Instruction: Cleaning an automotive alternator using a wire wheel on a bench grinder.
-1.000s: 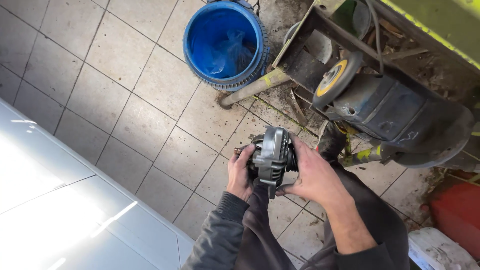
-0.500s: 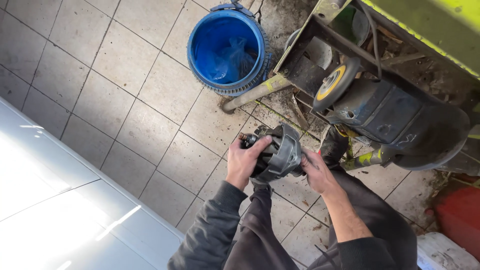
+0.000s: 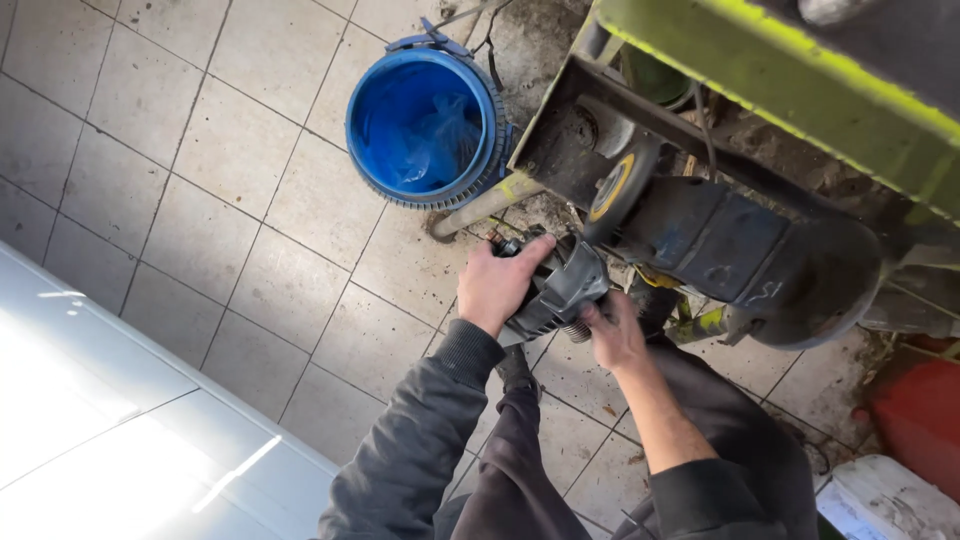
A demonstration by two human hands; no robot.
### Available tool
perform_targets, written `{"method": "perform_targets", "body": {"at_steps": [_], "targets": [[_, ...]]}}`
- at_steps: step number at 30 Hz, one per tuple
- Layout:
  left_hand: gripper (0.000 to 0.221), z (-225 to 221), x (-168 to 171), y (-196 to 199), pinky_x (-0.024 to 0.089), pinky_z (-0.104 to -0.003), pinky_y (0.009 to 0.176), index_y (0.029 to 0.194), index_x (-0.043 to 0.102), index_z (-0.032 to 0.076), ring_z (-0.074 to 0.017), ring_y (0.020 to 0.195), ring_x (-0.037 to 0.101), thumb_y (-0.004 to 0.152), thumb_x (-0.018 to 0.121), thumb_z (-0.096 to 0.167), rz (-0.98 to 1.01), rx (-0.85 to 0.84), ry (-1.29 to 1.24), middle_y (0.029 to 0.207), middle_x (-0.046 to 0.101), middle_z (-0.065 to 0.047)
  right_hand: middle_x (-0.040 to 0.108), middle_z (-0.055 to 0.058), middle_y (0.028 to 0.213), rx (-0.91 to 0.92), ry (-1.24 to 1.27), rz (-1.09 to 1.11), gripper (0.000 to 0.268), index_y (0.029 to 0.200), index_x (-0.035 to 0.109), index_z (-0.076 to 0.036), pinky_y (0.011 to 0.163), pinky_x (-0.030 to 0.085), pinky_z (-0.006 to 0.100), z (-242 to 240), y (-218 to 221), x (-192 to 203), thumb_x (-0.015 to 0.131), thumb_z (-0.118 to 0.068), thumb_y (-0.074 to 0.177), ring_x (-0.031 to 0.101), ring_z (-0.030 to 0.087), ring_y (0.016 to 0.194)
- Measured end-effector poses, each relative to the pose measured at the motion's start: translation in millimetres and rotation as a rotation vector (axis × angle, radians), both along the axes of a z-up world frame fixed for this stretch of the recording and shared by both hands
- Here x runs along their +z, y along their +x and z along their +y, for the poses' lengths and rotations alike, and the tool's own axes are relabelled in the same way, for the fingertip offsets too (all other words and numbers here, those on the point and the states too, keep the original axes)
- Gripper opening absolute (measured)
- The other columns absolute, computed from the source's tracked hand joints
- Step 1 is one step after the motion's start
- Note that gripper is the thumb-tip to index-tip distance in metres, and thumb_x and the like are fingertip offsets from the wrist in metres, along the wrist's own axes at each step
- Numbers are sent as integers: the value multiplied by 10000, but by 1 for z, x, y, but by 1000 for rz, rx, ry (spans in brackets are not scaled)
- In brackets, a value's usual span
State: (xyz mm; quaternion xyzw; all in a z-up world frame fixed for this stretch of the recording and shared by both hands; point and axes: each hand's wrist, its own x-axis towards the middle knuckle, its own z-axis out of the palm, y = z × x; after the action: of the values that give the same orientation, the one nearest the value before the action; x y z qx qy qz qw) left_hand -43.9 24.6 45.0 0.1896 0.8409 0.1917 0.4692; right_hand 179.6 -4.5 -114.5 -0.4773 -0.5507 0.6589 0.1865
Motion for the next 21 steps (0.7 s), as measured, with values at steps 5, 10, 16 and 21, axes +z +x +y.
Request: {"method": "perform_targets", "body": {"at_steps": [5, 10, 16, 21], "targets": [[871, 17, 0, -3, 536, -436, 955, 1138, 665, -33, -386, 1069, 702, 717, 705, 728, 117, -78, -117, 1101, 716, -258, 711, 133, 894, -112, -14, -126, 1074, 1011, 694, 74, 761, 499, 377, -9, -10, -51, 488, -943, 729, 619, 194, 837], [797, 33, 23, -1, 550, -452, 928, 1080, 720, -11, -393, 1041, 713, 724, 686, 700, 238, -132, -150, 1072, 733, -260, 684, 139, 1158, -389, -165, 62, 964, 1218, 613, 54, 976, 438, 343, -27, -32, -81, 575, -823, 821, 593, 196, 1063], [827, 48, 13, 5, 571, -442, 904, 1088, 694, -47, -373, 1018, 726, 785, 653, 721, 339, -312, -224, 1045, 749, -239, 590, 19, 1390, -577, -454, 477, 919, 1448, 473, -95, 1092, 412, 344, -12, -64, -21, 556, -780, 840, 553, 165, 1271], [878, 54, 2, 4, 579, -437, 888, 1137, 669, -75, -356, 1013, 732, 822, 618, 743, 371, -376, -279, 1078, 731, -227, 643, 29, 1199, -559, -593, 399, 925, 1421, 520, -148, 792, 469, 329, -8, -59, -21, 520, -839, 805, 601, 165, 1028]]}}
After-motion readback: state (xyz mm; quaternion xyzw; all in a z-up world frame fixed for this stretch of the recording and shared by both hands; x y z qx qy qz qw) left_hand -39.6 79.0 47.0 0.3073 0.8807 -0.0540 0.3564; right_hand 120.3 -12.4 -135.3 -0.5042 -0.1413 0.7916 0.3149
